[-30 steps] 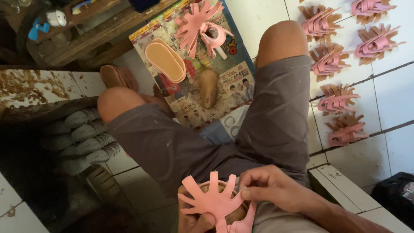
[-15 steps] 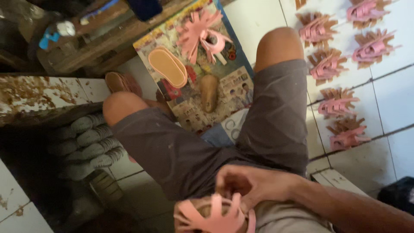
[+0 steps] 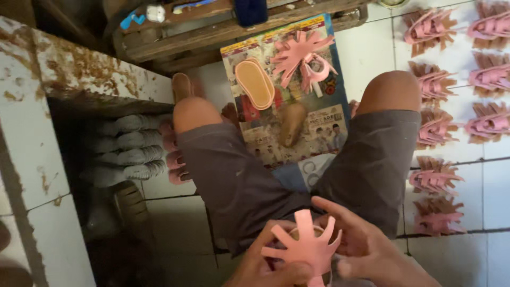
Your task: The person sits on the floor assembling pink children's sandals. They fit a pink strap upper over a wooden shoe last, press and shape the straps, use a rasp to smooth the sole edge, remove the shaped upper from the last, and pick another wooden last from a shelf to continue shaping the next sandal.
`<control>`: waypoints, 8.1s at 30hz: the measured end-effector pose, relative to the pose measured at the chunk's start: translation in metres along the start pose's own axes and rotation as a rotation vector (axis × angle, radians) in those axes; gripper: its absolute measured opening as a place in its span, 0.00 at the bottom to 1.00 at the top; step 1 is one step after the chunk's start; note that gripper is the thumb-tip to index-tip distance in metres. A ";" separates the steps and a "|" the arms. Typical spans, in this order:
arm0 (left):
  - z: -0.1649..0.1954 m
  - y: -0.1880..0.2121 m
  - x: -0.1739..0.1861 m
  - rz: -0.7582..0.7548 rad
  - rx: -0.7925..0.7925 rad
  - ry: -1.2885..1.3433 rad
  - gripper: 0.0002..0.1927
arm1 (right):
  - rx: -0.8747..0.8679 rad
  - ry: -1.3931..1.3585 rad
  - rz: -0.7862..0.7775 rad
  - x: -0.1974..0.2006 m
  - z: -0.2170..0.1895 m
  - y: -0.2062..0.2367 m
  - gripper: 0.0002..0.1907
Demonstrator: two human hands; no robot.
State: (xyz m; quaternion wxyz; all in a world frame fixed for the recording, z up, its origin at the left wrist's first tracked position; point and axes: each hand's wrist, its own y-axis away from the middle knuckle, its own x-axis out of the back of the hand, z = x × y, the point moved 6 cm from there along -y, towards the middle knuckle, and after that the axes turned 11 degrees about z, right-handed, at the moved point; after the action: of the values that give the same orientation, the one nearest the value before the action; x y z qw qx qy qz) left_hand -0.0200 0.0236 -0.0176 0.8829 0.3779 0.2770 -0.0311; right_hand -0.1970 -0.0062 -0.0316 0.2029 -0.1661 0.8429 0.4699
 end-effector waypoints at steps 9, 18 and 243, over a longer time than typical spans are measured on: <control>0.008 0.002 -0.002 -0.009 0.320 -0.061 0.26 | -0.037 0.130 0.051 -0.004 0.010 0.001 0.24; -0.035 -0.013 0.003 0.122 0.153 0.061 0.12 | 0.013 -0.348 0.002 0.018 0.016 0.011 0.40; 0.023 0.012 0.014 0.144 -0.360 -0.322 0.25 | -0.018 0.493 -0.190 -0.026 -0.033 -0.020 0.09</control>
State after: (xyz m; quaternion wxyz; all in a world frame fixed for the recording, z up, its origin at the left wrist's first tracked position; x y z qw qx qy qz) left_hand 0.0061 0.0187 -0.0039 0.9686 0.2236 0.1061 0.0218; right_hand -0.1711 -0.0425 -0.0171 0.0331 -0.3558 0.8433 0.4016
